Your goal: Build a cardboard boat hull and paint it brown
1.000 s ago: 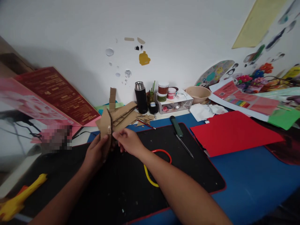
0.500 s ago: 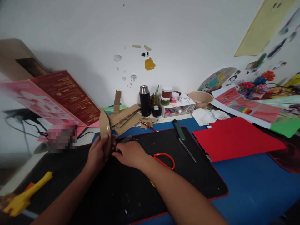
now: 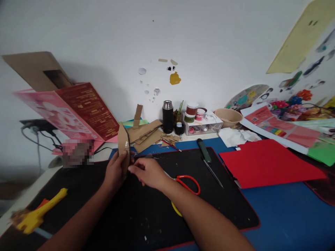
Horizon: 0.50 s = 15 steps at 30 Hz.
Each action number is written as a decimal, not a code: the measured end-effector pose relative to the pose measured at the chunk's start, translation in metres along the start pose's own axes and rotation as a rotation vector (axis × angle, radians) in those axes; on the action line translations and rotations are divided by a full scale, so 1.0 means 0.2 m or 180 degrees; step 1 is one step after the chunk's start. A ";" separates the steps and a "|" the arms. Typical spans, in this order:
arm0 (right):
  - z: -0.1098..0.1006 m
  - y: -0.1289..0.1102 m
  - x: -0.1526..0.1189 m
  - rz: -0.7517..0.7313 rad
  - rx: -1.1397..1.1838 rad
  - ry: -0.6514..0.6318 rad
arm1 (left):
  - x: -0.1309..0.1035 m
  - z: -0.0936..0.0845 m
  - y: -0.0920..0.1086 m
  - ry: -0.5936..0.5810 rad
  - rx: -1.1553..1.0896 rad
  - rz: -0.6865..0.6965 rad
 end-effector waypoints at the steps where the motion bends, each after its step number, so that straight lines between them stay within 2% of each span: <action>1: 0.05 0.01 -0.01 0.0126 -0.0166 -0.0140 | 0.00 -0.01 0.00 0.0044 -0.0040 0.0016; 2: 0.10 0.00 -0.03 0.0174 -0.0461 -0.0260 | 0.01 -0.01 0.01 0.0084 -0.0096 0.0045; 4: 0.16 -0.04 -0.07 -0.0036 -0.1366 -0.0323 | 0.01 -0.02 0.01 0.0130 -0.0214 0.0104; 7: 0.17 -0.07 -0.12 -0.0246 -0.2028 -0.0280 | 0.02 -0.01 0.01 0.0060 -0.0301 0.0101; 10: 0.09 -0.05 -0.15 -0.0272 -0.2126 -0.0164 | 0.01 0.01 0.01 -0.0102 -0.0298 0.0059; 15: -0.11 -0.03 -0.14 -0.0280 -0.2468 0.0202 | 0.00 0.06 0.00 -0.0404 -0.0213 -0.0033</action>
Point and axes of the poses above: each hand's wrist, its own x-axis towards the middle knuckle, its own z-axis out of the palm, y = z × x, the point moved 8 cm from there along x, towards the middle knuckle, and after that the axes turned 11 degrees about -y, right-handed, at the moved point
